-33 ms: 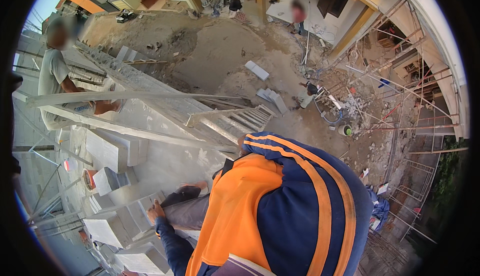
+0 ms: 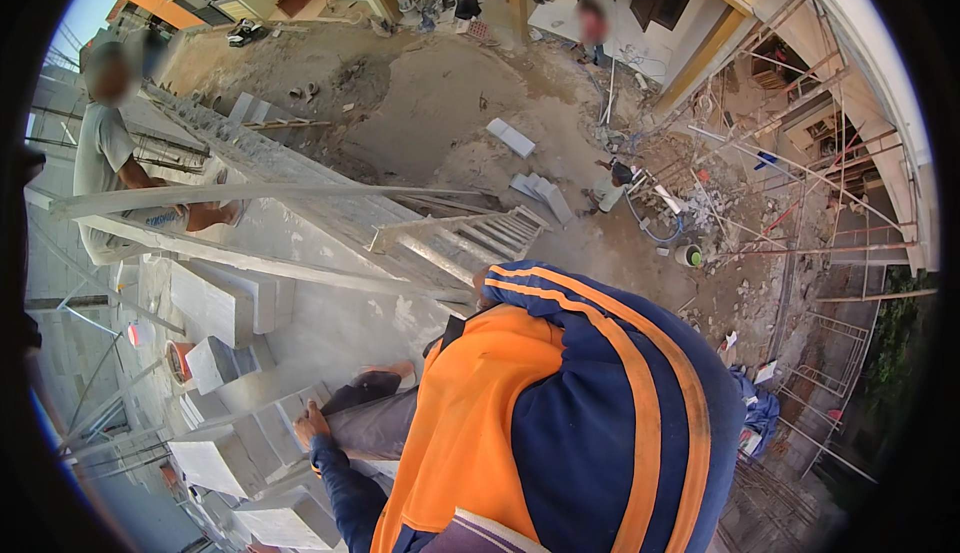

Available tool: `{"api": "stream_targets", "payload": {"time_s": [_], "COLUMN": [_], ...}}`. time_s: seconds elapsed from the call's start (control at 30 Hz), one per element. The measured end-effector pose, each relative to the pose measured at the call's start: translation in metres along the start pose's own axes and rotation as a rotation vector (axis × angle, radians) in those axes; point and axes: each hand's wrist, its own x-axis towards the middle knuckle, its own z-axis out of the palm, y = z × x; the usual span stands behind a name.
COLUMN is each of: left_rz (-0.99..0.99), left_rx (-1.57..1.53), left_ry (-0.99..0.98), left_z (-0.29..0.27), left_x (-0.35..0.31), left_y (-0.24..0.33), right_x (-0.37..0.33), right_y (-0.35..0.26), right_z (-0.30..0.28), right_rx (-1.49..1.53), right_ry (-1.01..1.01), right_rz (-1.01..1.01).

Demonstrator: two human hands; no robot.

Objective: The person repeatedly picks up rectangular concrete blocks from a stack on a rooftop scaffolding and hands them down to a coworker below. The person handles the blocks one at a time, lifting and passing them over the edge of the structure.

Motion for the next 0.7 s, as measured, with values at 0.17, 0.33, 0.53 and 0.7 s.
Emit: {"api": "stream_targets", "payload": {"time_s": [0.17,0.33,0.53,0.7], "left_rz": [-0.054,-0.221,-0.238,-0.266], "left_rx": [0.037,-0.166,-0.222,-0.256], "left_ry": [0.035,-0.034,0.024,0.028], "left_z": [-0.003,-0.008,-0.021,-0.025], "left_x": [-0.008,-0.007,-0.02,-0.025], "left_y": [0.008,0.019,0.024,0.023], "right_x": [-0.009,-0.01,0.009,0.024], "right_y": [0.004,0.01,0.017,0.022], "right_z": [-0.011,-0.036,-0.025,-0.019], "right_rx": [-0.048,-0.07,-0.093,-0.151], "right_ry": [-0.052,-0.136,-0.09,-0.097], "right_rz": [-0.022,-0.037,-0.004,-0.043]}}
